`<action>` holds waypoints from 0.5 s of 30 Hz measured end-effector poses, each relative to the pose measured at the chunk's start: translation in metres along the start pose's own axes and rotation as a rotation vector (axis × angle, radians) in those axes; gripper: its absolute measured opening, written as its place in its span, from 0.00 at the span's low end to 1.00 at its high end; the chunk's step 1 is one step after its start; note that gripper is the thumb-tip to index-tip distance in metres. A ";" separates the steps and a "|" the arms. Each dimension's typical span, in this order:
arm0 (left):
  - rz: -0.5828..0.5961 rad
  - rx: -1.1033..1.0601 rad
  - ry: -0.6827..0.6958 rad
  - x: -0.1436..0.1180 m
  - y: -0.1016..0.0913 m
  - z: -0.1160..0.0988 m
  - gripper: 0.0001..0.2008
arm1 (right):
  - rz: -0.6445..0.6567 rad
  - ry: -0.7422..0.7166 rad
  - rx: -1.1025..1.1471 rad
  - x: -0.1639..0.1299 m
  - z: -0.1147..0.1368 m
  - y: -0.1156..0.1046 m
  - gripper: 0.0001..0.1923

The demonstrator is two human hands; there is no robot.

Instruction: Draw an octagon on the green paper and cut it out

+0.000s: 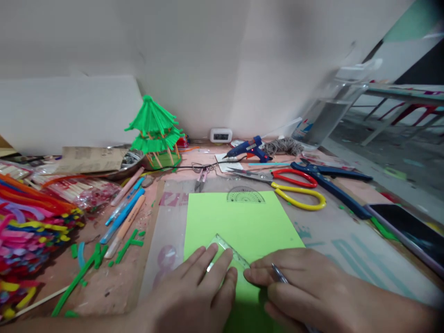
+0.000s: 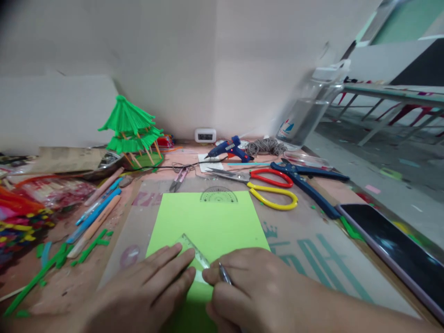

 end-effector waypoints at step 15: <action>0.141 -0.096 0.073 -0.012 0.003 -0.007 0.22 | 0.083 -0.033 0.074 0.000 -0.007 0.003 0.17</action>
Point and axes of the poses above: each hand's wrist, its own x-axis towards the middle knuckle, its own y-axis out of the palm, z = x × y, the point moved 1 cm from there along x, towards the middle knuckle, and after that the axes turned 3 degrees about y, right-handed, at the moved point
